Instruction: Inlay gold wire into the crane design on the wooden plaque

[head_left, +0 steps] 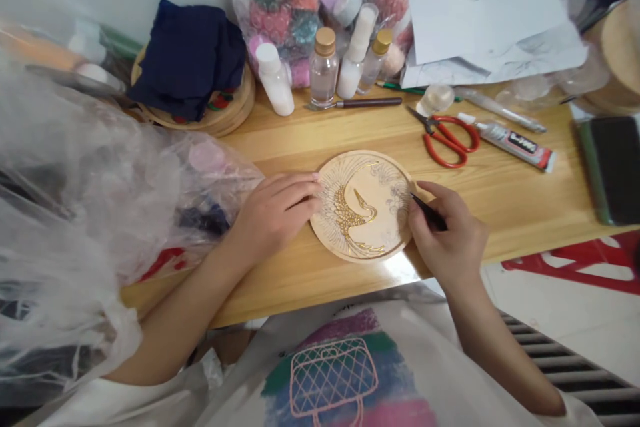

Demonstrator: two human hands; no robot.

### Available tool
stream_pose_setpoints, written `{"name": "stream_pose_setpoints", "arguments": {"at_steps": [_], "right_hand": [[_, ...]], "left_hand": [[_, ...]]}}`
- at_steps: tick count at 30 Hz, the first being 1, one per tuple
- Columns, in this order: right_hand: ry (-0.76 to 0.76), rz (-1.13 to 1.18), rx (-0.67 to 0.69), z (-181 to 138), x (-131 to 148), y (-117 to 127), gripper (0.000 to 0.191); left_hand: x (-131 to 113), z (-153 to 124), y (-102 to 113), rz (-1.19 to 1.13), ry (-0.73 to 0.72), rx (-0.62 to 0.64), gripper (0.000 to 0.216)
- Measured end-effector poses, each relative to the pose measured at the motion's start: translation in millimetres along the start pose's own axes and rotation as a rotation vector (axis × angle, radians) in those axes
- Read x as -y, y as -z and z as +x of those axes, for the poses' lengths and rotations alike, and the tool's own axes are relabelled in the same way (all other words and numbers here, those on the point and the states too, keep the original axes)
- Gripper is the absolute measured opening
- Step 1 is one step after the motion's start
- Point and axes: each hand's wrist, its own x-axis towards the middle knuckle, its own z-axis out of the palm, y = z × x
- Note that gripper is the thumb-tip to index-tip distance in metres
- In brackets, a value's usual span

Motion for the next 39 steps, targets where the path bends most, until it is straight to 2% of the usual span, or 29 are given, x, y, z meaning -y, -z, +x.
{"name": "stream_pose_setpoints", "arguments": {"at_steps": [5, 11, 24, 26, 29, 31, 33, 36, 39], "right_hand": [[0.032, -0.017, -0.01, -1, 0, 0, 0.03], [0.044, -0.016, -0.01, -1, 0, 0, 0.029], [0.049, -0.007, -0.013, 1, 0, -3, 0.029], [0.059, 0.025, -0.049, -1, -2, -3, 0.028], [0.086, 0.108, -0.196, -3, -1, 0, 0.022], [0.159, 0.168, -0.232, -4, 6, 5, 0.018], [0.323, 0.228, -0.118, -1, 17, 9, 0.017], [0.617, 0.269, 0.161, 9, 39, 9, 0.019], [0.746, 0.227, 0.265, 21, 56, 1, 0.024]], "left_hand": [[-3, 0, 1, -0.009, 0.076, -0.024, 0.016], [-6, 5, 5, 0.065, 0.0, -0.043, 0.02], [-7, 5, 6, -0.003, -0.04, -0.137, 0.009], [-6, 5, 6, 0.002, -0.045, -0.145, 0.007], [-5, 5, 5, 0.024, -0.058, -0.145, 0.006], [-5, 5, 5, 0.05, -0.051, -0.139, 0.006], [-5, 6, 5, 0.075, -0.035, -0.132, 0.008], [-7, 7, 6, 0.109, -0.027, -0.108, 0.013], [-9, 7, 7, 0.129, -0.052, -0.102, 0.014]]}}
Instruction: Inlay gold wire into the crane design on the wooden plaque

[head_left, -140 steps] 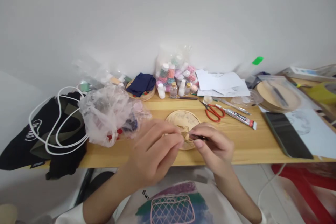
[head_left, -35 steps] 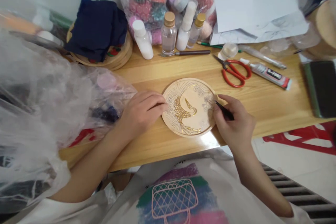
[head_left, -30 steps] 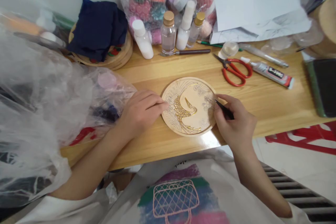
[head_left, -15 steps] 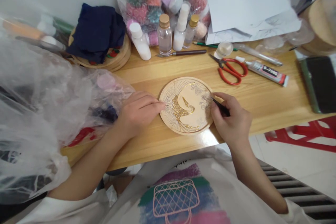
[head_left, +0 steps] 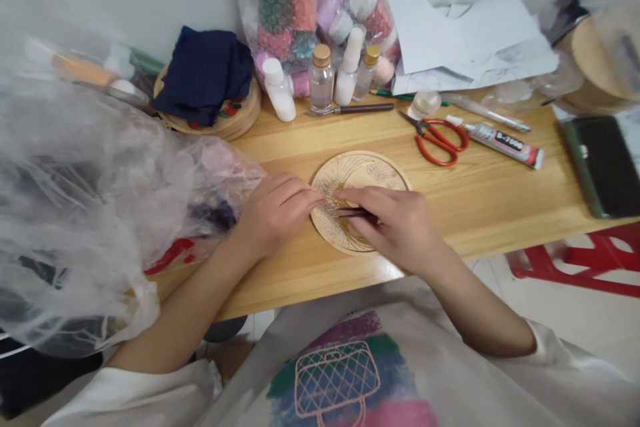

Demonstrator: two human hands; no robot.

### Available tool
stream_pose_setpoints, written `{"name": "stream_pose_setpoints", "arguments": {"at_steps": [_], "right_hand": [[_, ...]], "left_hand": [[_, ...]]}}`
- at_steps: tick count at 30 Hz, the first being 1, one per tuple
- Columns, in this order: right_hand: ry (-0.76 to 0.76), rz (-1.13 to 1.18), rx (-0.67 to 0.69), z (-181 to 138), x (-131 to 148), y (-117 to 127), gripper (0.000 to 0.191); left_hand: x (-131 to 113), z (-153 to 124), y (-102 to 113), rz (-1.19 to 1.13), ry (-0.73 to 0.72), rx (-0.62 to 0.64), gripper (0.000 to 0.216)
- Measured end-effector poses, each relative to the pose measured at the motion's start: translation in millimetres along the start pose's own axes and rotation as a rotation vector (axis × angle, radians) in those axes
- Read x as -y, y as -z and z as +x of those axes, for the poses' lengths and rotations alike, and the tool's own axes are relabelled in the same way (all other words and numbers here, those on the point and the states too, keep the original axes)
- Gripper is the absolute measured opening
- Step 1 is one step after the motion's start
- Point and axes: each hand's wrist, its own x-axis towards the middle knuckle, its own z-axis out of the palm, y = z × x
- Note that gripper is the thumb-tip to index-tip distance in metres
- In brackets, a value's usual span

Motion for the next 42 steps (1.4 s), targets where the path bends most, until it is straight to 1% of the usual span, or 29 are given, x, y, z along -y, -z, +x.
{"name": "stream_pose_setpoints", "arguments": {"at_steps": [3, 7, 13, 18, 21, 26, 32, 36, 37, 38, 39, 42], "right_hand": [[0.051, -0.034, 0.065, 12, -4, -5, 0.026], [0.1, 0.008, 0.075, 16, -14, -7, 0.024], [0.087, 0.155, 0.064, 18, -24, -12, 0.021], [0.058, 0.157, 0.116, 17, -25, -14, 0.021], [0.03, 0.155, 0.121, 16, -24, -16, 0.02], [0.019, 0.139, 0.106, 15, -26, -16, 0.021], [-0.001, 0.142, 0.141, 14, -27, -13, 0.021], [-0.022, 0.199, 0.162, 15, -26, -10, 0.02], [-0.052, 0.225, 0.154, 16, -26, -9, 0.019], [-0.108, 0.244, 0.11, 16, -26, -8, 0.018], [-0.195, 0.247, 0.026, 17, -28, -7, 0.016], [-0.533, 0.156, -0.316, 18, -38, -3, 0.013]], "left_hand": [[-1, 0, 0, 0.002, -0.022, -0.012, 0.016], [-2, 0, 0, -0.027, 0.021, 0.005, 0.018], [-2, -3, -3, -0.135, 0.122, 0.04, 0.017], [-3, -2, -4, -0.175, 0.147, 0.031, 0.014], [-4, -1, -3, -0.17, 0.144, 0.02, 0.012], [-2, -1, -4, -0.148, 0.1, 0.018, 0.008], [0, -3, -6, -0.161, 0.073, 0.028, 0.006], [-1, -3, -5, -0.149, 0.052, 0.047, 0.006], [-1, -3, -4, -0.146, 0.049, 0.057, 0.007], [-1, -3, -4, -0.142, 0.048, 0.065, 0.007], [-2, -3, -3, -0.14, 0.047, 0.073, 0.008], [-2, -3, -3, -0.138, 0.04, 0.101, 0.01]]}}
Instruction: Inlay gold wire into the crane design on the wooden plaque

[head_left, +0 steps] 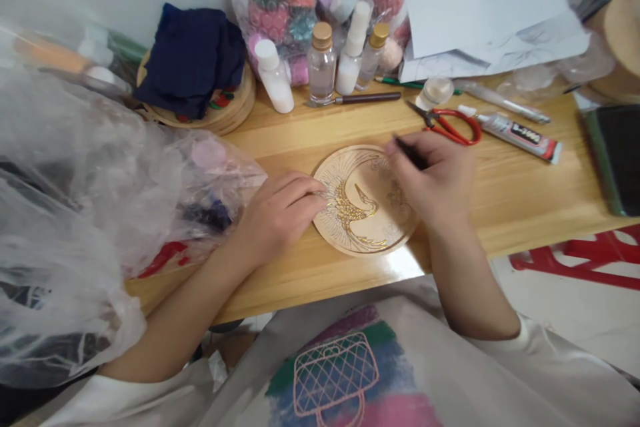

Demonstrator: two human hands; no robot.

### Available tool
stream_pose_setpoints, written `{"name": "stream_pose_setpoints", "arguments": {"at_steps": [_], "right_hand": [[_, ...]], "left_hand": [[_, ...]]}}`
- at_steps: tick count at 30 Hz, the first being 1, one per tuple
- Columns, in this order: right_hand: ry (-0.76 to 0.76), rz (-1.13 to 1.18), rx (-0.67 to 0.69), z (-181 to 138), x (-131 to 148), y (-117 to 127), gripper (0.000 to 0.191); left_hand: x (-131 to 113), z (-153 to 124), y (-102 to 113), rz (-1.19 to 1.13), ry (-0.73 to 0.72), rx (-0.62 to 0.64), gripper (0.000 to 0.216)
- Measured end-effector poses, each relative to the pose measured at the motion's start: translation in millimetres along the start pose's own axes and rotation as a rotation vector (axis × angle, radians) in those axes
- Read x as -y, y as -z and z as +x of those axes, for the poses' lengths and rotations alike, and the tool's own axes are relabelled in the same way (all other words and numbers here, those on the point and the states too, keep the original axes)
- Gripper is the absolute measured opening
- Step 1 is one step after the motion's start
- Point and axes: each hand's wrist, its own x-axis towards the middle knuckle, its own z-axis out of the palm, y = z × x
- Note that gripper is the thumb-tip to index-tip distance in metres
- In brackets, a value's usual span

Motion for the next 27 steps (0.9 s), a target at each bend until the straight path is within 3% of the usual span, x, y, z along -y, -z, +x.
{"name": "stream_pose_setpoints", "arguments": {"at_steps": [1, 3, 13, 27], "right_hand": [[-0.077, -0.034, -0.095, 3, -4, 1, 0.013], [-0.162, -0.095, -0.157, 8, -11, 4, 0.012], [-0.206, -0.298, 0.03, 11, -12, 4, 0.017], [-0.214, -0.308, 0.033, 7, -11, 4, 0.018]], "left_hand": [[0, 0, 0, 0.002, -0.002, 0.011, 0.011], [1, -1, 0, 0.013, -0.002, 0.029, 0.013], [4, -4, 3, 0.073, -0.016, 0.095, 0.02], [3, -4, 3, 0.074, -0.014, 0.143, 0.026]]}}
